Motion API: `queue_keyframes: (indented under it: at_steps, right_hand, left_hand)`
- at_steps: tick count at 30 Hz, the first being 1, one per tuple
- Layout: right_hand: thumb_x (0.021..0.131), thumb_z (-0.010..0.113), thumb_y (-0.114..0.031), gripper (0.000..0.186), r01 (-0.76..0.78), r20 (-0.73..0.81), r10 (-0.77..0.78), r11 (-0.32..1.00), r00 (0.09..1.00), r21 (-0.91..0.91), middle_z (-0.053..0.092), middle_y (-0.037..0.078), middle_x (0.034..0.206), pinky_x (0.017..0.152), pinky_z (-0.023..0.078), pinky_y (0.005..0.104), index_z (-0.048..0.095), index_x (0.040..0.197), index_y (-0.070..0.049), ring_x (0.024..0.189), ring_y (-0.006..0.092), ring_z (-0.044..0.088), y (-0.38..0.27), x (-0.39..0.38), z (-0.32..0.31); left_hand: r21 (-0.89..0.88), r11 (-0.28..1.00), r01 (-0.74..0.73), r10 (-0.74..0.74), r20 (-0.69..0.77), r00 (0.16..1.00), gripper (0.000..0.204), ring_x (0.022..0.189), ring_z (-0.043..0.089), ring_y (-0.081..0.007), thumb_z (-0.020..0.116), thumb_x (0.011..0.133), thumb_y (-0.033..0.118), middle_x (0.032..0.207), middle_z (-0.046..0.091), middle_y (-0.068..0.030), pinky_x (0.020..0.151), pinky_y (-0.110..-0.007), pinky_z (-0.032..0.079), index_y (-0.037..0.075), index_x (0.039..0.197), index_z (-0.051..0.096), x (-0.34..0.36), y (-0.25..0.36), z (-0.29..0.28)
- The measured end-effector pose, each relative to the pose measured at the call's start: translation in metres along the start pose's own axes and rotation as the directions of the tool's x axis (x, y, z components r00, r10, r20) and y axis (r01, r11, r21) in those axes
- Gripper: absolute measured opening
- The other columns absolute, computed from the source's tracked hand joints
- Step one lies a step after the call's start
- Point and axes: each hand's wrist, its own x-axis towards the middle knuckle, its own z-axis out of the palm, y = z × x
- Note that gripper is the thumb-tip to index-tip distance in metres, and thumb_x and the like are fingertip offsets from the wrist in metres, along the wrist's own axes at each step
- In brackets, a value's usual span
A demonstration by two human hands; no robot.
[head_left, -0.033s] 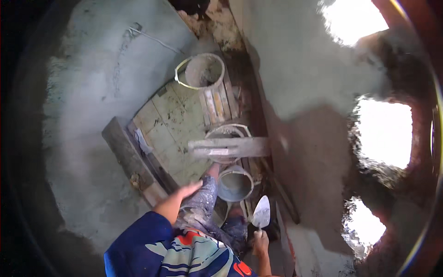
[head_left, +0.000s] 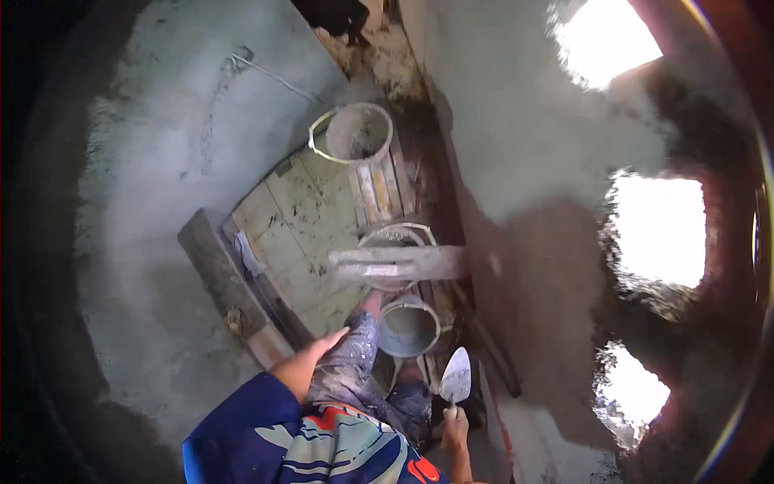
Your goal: The person applies plaster to a concrete wall using a trowel, taking plaster from a bucket and smoothing it over the surface. The person also handles buckets of plaster, exchanging them with another person on a scaffolding above.
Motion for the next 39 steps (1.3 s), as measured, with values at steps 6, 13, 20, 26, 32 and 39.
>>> queue_keyframes:
  at_steps: [6,13,20,26,32,39]
  right_hand:
    - [0.08,0.06,-0.023,0.033,-0.147,0.0,0.147,0.988,0.989,0.045,0.063,0.013,0.081,0.061,0.049,0.0383,0.056,0.103,-0.001,0.072,0.0242,0.064,0.055,-0.015,-0.045]
    - [0.076,0.056,-0.03,0.037,0.277,0.027,-0.277,0.943,0.96,-0.183,0.065,0.023,0.085,0.068,0.047,0.0473,0.059,0.094,0.003,0.082,0.0396,0.064,0.018,-0.039,-0.094]
    - [0.082,0.054,-0.026,0.026,0.408,0.079,-0.403,0.866,0.912,-0.29,0.061,0.02,0.076,0.067,0.045,0.0461,0.057,0.087,-0.001,0.074,0.0375,0.059,-0.004,0.029,-0.088]
    - [0.075,0.064,-0.023,0.033,0.313,0.354,-0.23,0.929,0.907,-0.197,0.062,0.013,0.082,0.069,0.048,0.0378,0.057,0.1,-0.002,0.075,0.0241,0.06,-0.054,0.1,-0.004]
    - [0.082,0.069,-0.015,0.018,-0.05,0.44,-0.211,0.858,0.873,0.511,0.053,-0.004,0.078,0.065,0.042,0.028,0.056,0.094,-0.011,0.072,0.0096,0.049,-0.098,0.172,0.145]
    - [0.084,0.065,-0.005,0.026,-0.113,0.15,-0.087,0.334,0.985,0.936,0.053,0.001,0.092,0.069,0.05,0.0316,0.047,0.103,-0.011,0.083,0.0146,0.055,-0.15,0.275,0.262]
  left_hand:
    - [-0.111,0.967,-0.229,0.241,0.117,0.963,0.083,0.136,0.034,-0.0278,0.049,0.089,0.056,0.147,0.037,-0.0187,0.113,-0.036,0.024,-0.002,0.144,0.029,-0.077,-0.004,0.004]
    - [0.129,0.897,-0.423,0.436,-0.107,0.893,0.098,0.087,0.044,-0.0248,0.068,0.081,0.021,0.109,0.043,-0.0228,0.073,-0.035,0.036,0.004,0.149,-0.001,-0.092,0.051,-0.033]
    - [0.564,0.631,-0.533,0.774,-0.509,0.377,0.075,0.072,0.063,-0.0231,0.061,0.088,0.022,0.095,0.065,-0.0199,0.067,-0.037,0.052,0.001,0.146,0.019,-0.059,0.241,-0.098]
    - [0.243,0.776,-0.583,0.603,-0.01,0.798,0.044,0.095,0.063,-0.0223,0.055,0.09,0.024,0.105,0.066,-0.0179,0.086,-0.037,0.048,-0.004,0.123,0.051,-0.003,0.127,0.036]
    - [0.806,0.527,-0.27,0.518,-0.053,0.854,0.039,0.111,0.053,-0.0282,0.063,0.081,0.036,0.113,0.062,-0.0076,0.096,-0.051,0.038,0.013,0.112,0.063,-0.025,0.054,0.071]
    - [0.789,0.541,-0.292,0.489,-0.012,0.872,0.042,0.111,0.051,-0.0282,0.064,0.079,0.037,0.109,0.061,-0.0084,0.098,-0.051,0.033,0.015,0.114,0.063,-0.006,0.052,0.081]
